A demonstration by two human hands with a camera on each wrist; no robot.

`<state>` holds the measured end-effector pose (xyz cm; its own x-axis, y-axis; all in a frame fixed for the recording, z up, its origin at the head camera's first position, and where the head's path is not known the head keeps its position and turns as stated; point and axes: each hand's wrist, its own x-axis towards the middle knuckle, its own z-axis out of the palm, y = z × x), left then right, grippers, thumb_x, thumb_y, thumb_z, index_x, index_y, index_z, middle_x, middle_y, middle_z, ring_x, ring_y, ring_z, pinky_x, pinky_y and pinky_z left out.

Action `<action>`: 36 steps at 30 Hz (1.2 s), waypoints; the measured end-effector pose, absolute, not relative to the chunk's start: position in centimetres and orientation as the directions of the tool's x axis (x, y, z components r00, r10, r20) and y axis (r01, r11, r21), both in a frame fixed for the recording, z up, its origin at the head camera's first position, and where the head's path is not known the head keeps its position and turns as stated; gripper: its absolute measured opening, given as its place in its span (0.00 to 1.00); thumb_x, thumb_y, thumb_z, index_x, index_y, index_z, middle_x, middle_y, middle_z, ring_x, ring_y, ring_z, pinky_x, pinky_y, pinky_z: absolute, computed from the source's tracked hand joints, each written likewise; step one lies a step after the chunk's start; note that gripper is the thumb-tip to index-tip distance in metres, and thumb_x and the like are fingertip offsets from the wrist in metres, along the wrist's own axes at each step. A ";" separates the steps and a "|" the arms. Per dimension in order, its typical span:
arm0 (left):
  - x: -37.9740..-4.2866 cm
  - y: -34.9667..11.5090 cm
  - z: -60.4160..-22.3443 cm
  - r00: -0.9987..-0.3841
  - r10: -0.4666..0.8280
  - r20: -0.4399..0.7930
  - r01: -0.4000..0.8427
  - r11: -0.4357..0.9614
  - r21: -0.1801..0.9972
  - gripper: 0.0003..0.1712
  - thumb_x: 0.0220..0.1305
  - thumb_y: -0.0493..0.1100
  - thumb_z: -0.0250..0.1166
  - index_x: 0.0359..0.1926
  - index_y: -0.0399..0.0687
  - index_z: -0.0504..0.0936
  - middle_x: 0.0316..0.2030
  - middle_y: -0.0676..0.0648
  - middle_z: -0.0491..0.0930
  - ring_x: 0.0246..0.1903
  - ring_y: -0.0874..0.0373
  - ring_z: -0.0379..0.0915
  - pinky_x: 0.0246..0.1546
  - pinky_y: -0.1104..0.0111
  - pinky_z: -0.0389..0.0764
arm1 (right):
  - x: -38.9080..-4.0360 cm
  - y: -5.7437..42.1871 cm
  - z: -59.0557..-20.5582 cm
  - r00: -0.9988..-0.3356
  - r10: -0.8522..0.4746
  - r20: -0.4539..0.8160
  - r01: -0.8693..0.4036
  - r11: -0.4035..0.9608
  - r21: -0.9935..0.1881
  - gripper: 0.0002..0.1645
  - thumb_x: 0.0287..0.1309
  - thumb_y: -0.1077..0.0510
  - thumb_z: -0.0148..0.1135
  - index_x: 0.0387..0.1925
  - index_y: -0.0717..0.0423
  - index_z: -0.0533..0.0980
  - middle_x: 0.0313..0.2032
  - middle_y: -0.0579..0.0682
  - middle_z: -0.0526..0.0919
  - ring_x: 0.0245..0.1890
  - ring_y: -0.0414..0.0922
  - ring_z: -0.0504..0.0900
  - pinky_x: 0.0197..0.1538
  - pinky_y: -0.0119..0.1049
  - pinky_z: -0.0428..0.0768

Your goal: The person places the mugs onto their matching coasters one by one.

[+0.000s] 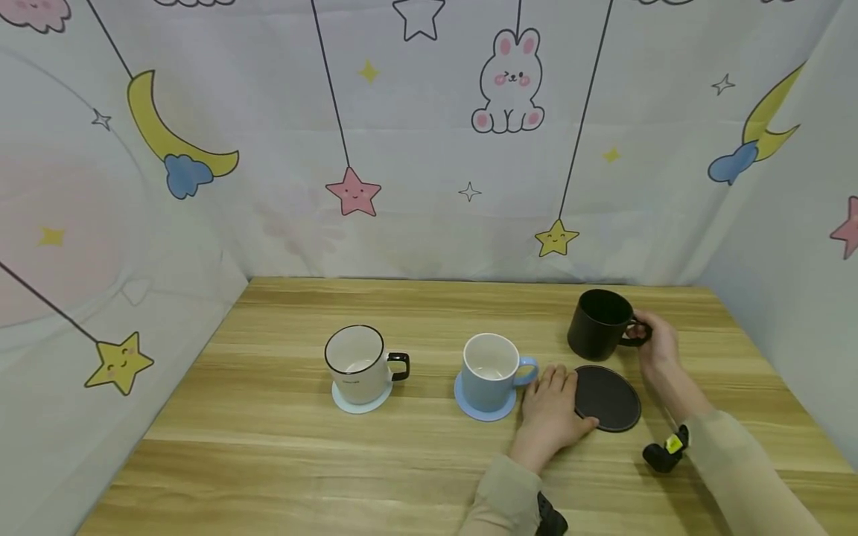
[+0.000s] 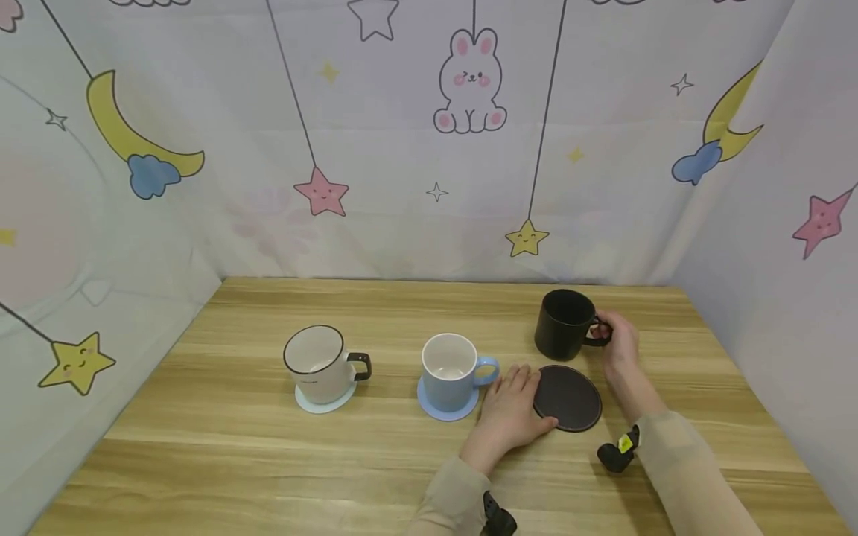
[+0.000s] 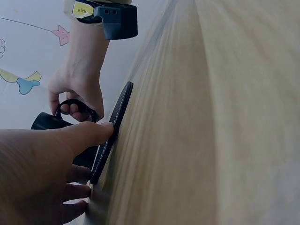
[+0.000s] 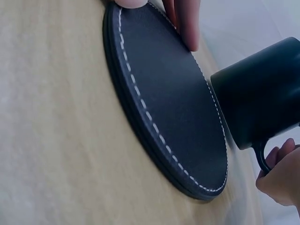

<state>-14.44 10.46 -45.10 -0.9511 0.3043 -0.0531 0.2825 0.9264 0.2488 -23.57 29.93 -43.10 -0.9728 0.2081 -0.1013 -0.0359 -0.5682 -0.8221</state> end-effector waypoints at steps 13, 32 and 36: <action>-14.5 10.4 -45.2 -0.948 0.311 -0.069 0.286 0.925 0.249 0.44 0.56 0.71 0.60 0.70 0.64 0.62 0.72 0.59 0.59 0.73 0.64 0.51 0.70 0.65 0.60 | -23.0 30.0 -43.0 -0.976 0.192 -0.102 -0.037 -0.608 -0.793 0.27 0.68 0.68 0.42 0.15 0.59 0.77 0.11 0.46 0.69 0.17 0.41 0.65 0.29 0.29 0.67; -14.5 10.3 -44.8 -0.952 0.300 -0.064 0.277 0.930 0.243 0.44 0.56 0.71 0.61 0.70 0.65 0.62 0.71 0.60 0.59 0.72 0.65 0.52 0.69 0.66 0.60 | -21.5 29.7 -42.0 -0.978 0.183 -0.104 -0.050 -0.681 -0.730 0.25 0.68 0.69 0.44 0.17 0.62 0.78 0.14 0.48 0.70 0.18 0.42 0.65 0.30 0.31 0.66; -14.3 10.3 -44.6 -0.950 0.307 -0.055 0.285 0.926 0.248 0.44 0.55 0.71 0.61 0.70 0.64 0.63 0.71 0.60 0.60 0.72 0.64 0.52 0.69 0.66 0.60 | -20.9 29.6 -41.6 -0.977 0.171 -0.124 -0.016 -0.645 -0.764 0.26 0.69 0.67 0.44 0.15 0.59 0.76 0.13 0.47 0.69 0.19 0.42 0.66 0.32 0.30 0.66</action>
<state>-14.29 10.25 -44.56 -0.9503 0.3066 -0.0547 0.2846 0.9261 0.2478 -20.91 29.60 -41.63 -0.9774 0.1711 -0.1239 -0.0161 -0.6451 -0.7639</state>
